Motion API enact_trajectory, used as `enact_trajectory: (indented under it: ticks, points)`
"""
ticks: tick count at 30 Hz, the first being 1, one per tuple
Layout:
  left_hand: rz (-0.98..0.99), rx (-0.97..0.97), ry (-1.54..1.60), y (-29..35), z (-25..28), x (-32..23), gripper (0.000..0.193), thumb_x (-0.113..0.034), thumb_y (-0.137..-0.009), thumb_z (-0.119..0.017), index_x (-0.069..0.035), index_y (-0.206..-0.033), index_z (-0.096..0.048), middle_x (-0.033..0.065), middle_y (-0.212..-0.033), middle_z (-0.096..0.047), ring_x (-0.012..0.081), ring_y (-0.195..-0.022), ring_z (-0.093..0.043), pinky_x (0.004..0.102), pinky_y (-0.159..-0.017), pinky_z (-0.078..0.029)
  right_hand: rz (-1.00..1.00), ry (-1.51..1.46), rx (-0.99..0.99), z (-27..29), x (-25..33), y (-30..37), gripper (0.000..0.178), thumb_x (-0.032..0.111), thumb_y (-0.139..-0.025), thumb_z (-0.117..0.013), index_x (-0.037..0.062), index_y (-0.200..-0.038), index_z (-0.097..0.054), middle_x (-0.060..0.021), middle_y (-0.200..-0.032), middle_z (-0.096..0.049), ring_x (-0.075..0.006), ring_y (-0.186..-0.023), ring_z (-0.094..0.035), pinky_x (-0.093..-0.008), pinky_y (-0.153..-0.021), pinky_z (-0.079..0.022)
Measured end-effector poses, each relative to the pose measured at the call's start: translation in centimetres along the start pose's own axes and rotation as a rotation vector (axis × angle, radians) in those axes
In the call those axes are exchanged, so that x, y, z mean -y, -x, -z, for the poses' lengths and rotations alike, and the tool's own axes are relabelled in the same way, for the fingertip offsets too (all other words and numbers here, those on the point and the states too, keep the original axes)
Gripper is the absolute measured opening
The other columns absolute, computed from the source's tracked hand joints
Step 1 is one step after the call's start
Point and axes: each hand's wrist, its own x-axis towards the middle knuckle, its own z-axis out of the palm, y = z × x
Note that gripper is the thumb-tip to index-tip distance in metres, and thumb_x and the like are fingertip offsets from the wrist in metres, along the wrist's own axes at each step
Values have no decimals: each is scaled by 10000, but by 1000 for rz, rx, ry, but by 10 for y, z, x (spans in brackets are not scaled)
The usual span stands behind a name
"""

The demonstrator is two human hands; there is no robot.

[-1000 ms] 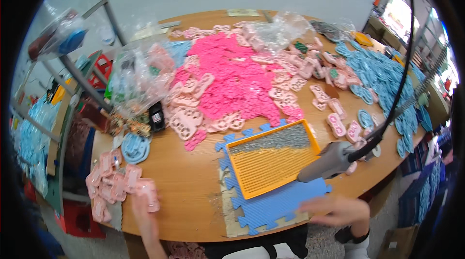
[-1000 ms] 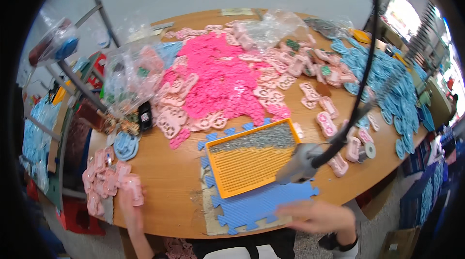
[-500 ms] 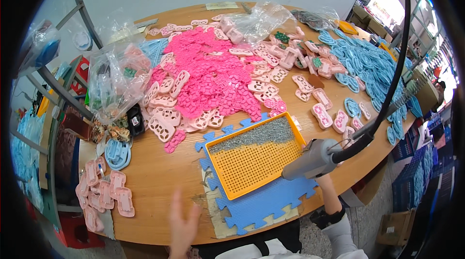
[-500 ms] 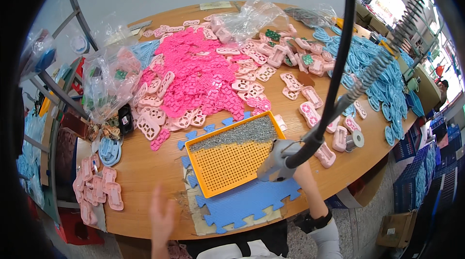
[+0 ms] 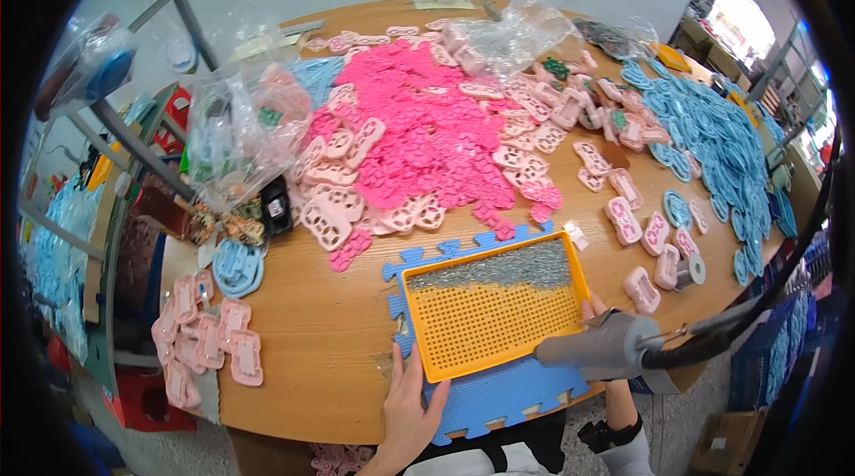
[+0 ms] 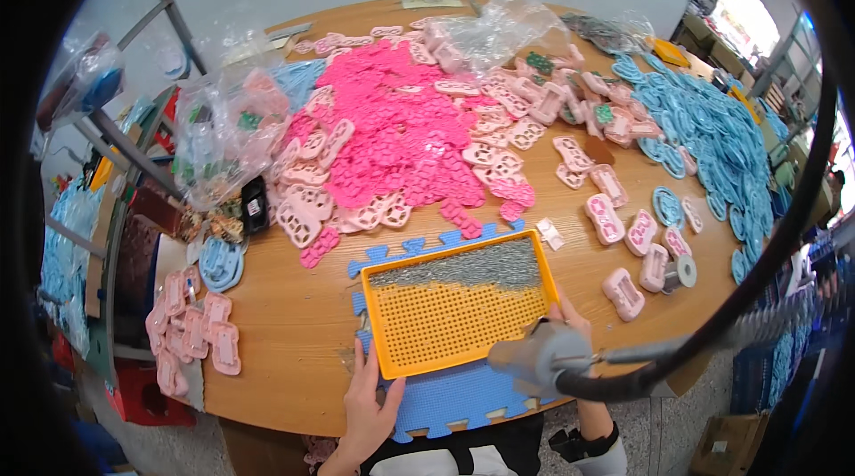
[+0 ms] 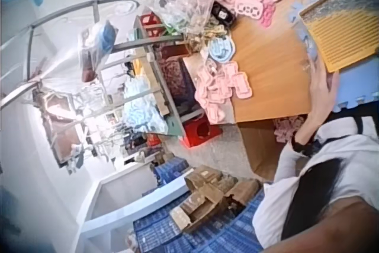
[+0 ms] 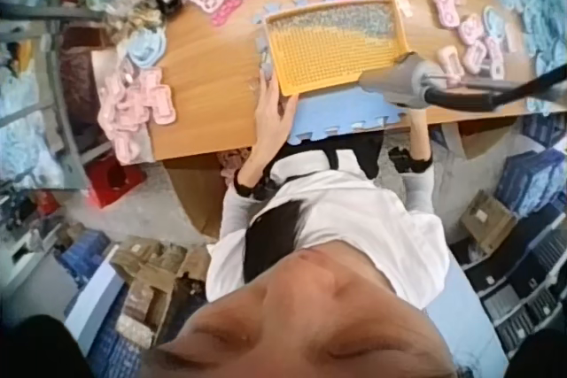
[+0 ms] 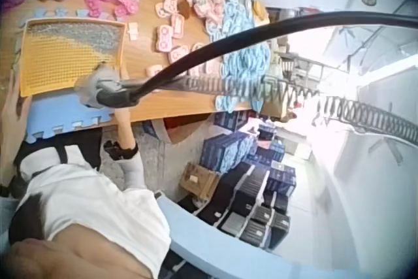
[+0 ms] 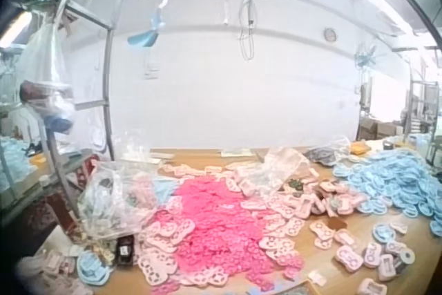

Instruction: Assembling electronic components into plastic housings and bagging them.

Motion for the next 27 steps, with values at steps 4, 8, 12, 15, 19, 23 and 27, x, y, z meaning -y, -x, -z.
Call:
enact_trajectory:
  ticks: [4, 8, 12, 15, 19, 23, 27]
  points:
    - [-2, 18, -38, 3, 5, 12, 638, -167, -849, -601, 76, -1353, -294, 304, -1346, -359, 437, -1336, -214, 468, -1024, -287, 107, -9, 382, 28, 1, -41, 336, 227, -951, -461, -15, -1165, -550, -124, -1004, -651, -172, -886, -603, -277, -777, -458]
    - [-132, -146, -152, 5, -2, 19, 603, -243, -856, -603, 4, -1351, -363, 211, -1404, -337, 423, -1307, -262, 509, -1054, -203, 468, 172, 79, 64, 15, -149, 343, 191, -912, -533, -7, -1193, -526, -121, -1086, -614, -172, -984, -575, -287, -830, -458]
    - [-141, -88, -315, -3, -11, 10, 684, -239, -832, -625, 44, -1363, -301, 248, -1395, -322, 422, -1324, -237, 514, -1049, -214, 585, 351, -128, 96, 8, -294, 384, 210, -863, -580, -13, -1165, -502, -192, -1099, -584, -274, -1001, -579, -347, -857, -454]
    - [-104, -108, -371, 0, -4, 17, 705, -244, -823, -632, 47, -1366, -289, 250, -1397, -315, 422, -1323, -237, 517, -1045, -220, 488, 577, -332, 61, 10, -364, 735, 377, -751, -651, 10, -1309, -344, -275, -1202, -498, -399, -1130, -475, -451, -944, -378]
    - [-167, -144, -345, 1, -2, 15, 714, -271, -818, -636, 25, -1371, -295, 221, -1410, -311, 416, -1307, -264, 511, -1041, -230, 373, 765, -424, 55, -5, -405, 935, 397, -707, -662, 90, -1433, -160, -295, -1338, -357, -453, -1221, -363, -505, -1009, -307]
    - [-144, -120, -321, -3, 4, 7, 718, -267, -810, -641, 24, -1368, -297, 222, -1399, -325, 417, -1297, -276, 509, -1036, -238, 249, 925, -434, 49, -18, -415, 819, 270, -681, -672, 157, -1396, -288, -228, -1320, -400, -428, -1210, -375, -510, -1005, -312]
    - [-14, -50, -325, -2, 3, 9, 736, -253, -795, -657, 66, -1348, -291, 269, -1391, -302, 440, -1317, -230, 553, -1042, -188, 426, 916, -376, 34, -13, -369, 644, 83, -666, -615, 133, -1285, -447, -153, -1261, -458, -405, -1156, -407, -472, -990, -332]
